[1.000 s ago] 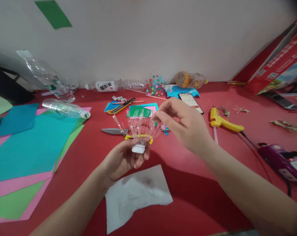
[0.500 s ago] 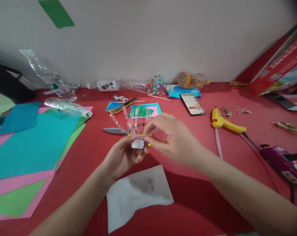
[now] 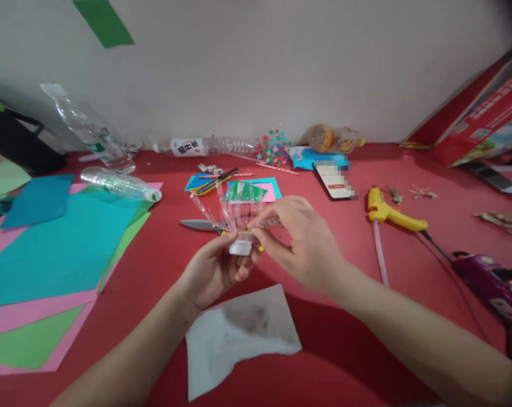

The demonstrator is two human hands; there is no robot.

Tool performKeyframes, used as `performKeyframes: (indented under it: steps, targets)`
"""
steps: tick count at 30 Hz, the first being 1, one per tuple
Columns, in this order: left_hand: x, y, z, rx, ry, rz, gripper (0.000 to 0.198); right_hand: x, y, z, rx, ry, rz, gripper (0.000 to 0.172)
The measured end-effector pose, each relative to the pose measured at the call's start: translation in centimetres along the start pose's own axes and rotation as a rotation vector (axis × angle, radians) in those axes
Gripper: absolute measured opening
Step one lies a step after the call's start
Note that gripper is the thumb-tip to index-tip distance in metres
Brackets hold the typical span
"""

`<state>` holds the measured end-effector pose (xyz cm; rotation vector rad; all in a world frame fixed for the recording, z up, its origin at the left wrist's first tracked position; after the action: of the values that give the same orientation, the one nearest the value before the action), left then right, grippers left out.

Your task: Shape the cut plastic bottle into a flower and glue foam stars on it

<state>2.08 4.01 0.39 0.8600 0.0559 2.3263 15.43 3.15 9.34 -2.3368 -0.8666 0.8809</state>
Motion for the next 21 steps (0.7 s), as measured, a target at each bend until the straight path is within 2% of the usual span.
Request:
performKeyframes:
  steps: [3,6,11,15,18,21]
  targets:
    - [0.2,-0.1,0.1,0.019,0.028,0.046,0.021,-0.7,0.4,0.5,0.046,0.046,-0.110,0.010]
    - [0.3,-0.1,0.0,0.039,0.031,0.059,0.023,-0.9,0.7,1.1,0.049,0.059,-0.141,0.011]
    - [0.3,0.1,0.1,-0.009,-0.037,0.045,0.023,-0.1,0.5,0.8,-0.010,-0.019,-0.017,0.006]
    - [0.0,0.3,0.3,-0.080,-0.098,0.004,0.025,0.5,0.0,-0.6,0.041,-0.037,0.117,0.005]
    - [-0.1,0.4,0.4,-0.104,-0.133,0.008,0.024,0.3,-0.1,-1.0,0.039,-0.037,0.130,0.008]
    - [-0.2,0.4,0.4,-0.076,-0.165,0.021,0.024,0.1,-0.2,-0.9,0.010,-0.034,0.116,0.009]
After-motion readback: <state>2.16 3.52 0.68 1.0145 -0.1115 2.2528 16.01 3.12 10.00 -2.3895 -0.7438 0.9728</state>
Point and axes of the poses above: each hand's wrist, its own y-axis away from the middle knuckle, its own z-axis out of the palm, x = y × z, the point moved 5 cm from there along -y, towards the middle knuckle, and after that the axes turned 4 degrees about y, right-handed, at the moved point
